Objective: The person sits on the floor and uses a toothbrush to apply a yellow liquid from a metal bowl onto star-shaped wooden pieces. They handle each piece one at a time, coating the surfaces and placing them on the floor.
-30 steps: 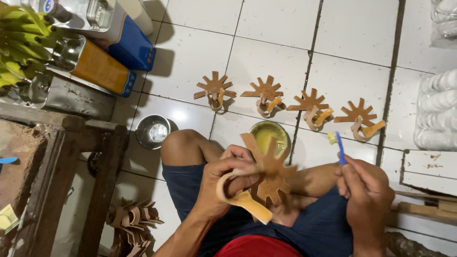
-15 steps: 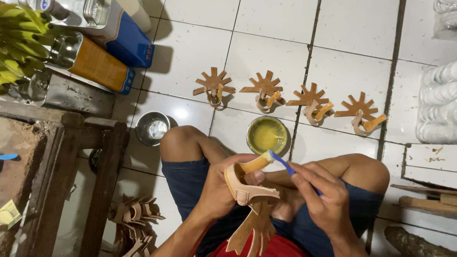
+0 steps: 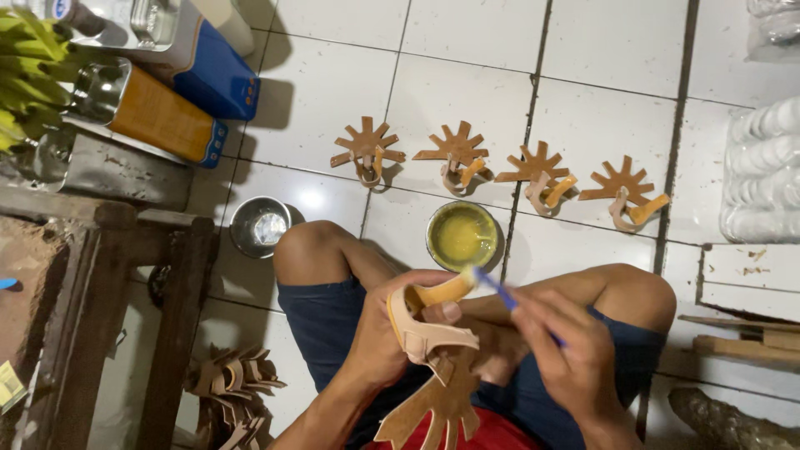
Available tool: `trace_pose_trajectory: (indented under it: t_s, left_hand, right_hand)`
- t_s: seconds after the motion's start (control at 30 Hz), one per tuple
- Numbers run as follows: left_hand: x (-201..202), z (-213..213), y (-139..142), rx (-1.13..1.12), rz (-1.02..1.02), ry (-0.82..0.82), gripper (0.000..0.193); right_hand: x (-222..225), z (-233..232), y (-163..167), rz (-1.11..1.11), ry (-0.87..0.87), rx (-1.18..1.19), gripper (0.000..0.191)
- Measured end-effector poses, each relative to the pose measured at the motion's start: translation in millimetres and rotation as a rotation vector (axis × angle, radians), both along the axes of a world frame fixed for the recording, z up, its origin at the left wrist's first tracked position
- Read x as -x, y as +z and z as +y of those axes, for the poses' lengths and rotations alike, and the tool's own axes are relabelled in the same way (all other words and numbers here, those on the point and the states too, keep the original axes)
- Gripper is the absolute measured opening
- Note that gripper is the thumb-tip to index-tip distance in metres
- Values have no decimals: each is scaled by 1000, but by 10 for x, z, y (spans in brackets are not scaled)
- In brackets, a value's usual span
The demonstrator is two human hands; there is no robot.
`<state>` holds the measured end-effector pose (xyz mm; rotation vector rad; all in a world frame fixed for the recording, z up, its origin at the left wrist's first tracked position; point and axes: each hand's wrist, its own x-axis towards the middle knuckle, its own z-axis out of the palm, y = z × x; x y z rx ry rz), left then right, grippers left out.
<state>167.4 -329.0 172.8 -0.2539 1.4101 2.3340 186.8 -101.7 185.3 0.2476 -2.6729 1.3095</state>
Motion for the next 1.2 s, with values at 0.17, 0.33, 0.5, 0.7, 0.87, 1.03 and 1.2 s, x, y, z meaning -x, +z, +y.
trace_pose_trajectory:
  t_s: [0.17, 0.33, 0.5, 0.7, 0.87, 1.03, 1.2]
  left_hand:
    - [-23, -70, -74, -106, 42, -14, 26]
    - [-31, -90, -185, -252, 396, -235, 16]
    - [-41, -19, -174, 160, 581, -218, 33]
    - [44, -134, 67, 148, 395, -404, 30]
    - [113, -240, 263, 290, 428, -453, 39]
    - [133, -235, 320, 285, 400, -482, 40]
    - [127, -261, 304, 256, 403, -454, 43]
  right_hand:
    - [161, 176, -494, -357, -327, 534, 29]
    - [19, 239, -979, -610, -148, 1123, 29]
    - [-121, 229, -937, -495, -78, 891, 23]
    - [-108, 233, -399, -373, -45, 630, 32]
    - [-58, 253, 31, -207, -34, 205, 30]
    - [-16, 169, 134, -182, -27, 59, 29]
    - [-56, 177, 88, -86, -9, 105, 27]
